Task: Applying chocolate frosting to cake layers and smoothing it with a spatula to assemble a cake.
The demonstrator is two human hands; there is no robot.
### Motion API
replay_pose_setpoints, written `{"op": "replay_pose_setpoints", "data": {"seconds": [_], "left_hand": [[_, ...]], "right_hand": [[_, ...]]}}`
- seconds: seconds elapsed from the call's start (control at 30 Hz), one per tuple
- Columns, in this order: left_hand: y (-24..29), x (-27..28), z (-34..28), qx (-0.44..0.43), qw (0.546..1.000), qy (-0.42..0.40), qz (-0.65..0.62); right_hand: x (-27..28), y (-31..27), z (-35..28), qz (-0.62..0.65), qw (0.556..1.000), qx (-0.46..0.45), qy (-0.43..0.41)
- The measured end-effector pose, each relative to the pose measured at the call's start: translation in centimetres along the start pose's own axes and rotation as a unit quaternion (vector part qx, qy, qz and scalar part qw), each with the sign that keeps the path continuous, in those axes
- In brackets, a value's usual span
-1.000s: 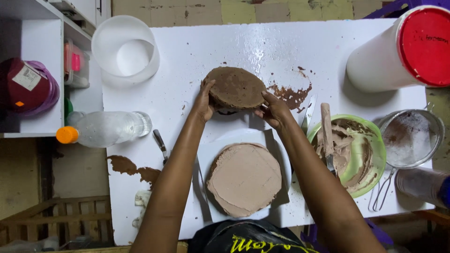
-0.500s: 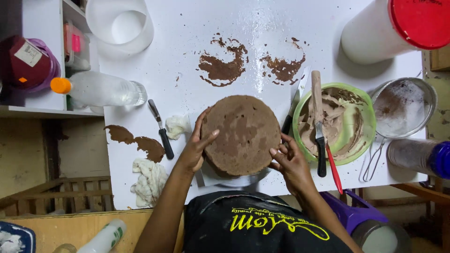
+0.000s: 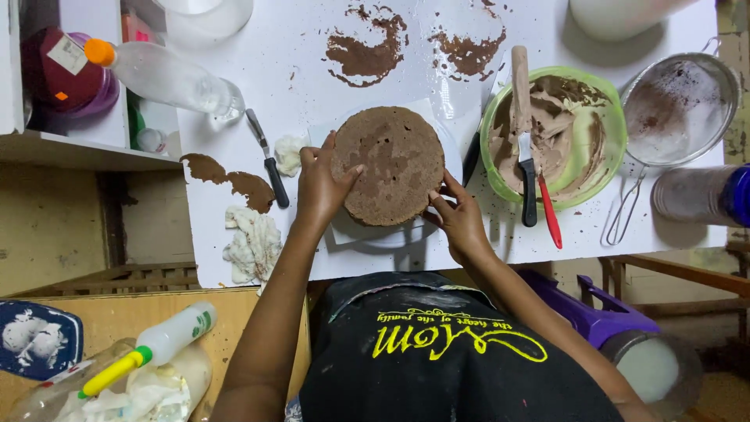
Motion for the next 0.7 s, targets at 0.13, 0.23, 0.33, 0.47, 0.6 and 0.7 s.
{"op": "replay_pose_setpoints", "data": {"seconds": [0.13, 0.23, 0.33, 0.47, 0.6, 0.7], "left_hand": [[2.8, 0.4, -0.6, -0.065, 0.991, 0.057, 0.099], [5.0, 0.2, -0.1, -0.117, 0.959, 0.104, 0.236], [8.5, -3.0, 1.0, -0.216, 0.960, -0.051, 0.173], [8.2, -7.0, 1.6, -0.228, 0.953, -0.163, 0.119], [8.0, -7.7, 1.6, -0.268, 0.939, -0.145, 0.158], [6.8, -8.9, 1.9, -0.285, 0.932, -0.128, 0.184]], "right_hand": [[-0.2, 0.6, 0.3, -0.009, 1.000, 0.023, 0.000], [-0.7, -0.3, 0.2, -0.018, 0.999, 0.048, 0.000], [-0.8, -0.2, 0.3, -0.028, 0.998, 0.053, -0.009], [-0.9, -0.9, -0.2, -0.031, 0.997, 0.070, -0.012], [-0.7, -2.3, -2.0, -0.052, 0.995, 0.080, 0.003], [2.2, 0.1, -0.4, -0.165, 0.974, 0.154, 0.029]]}}
Point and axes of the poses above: each hand's wrist, its own z-axis towards the middle knuckle, its own x-axis out of the back of the hand, y = z × x, the point moved 10 cm from there along z, towards the middle knuckle, and after that the axes turned 10 degrees about -x, right-handed, at the moved point
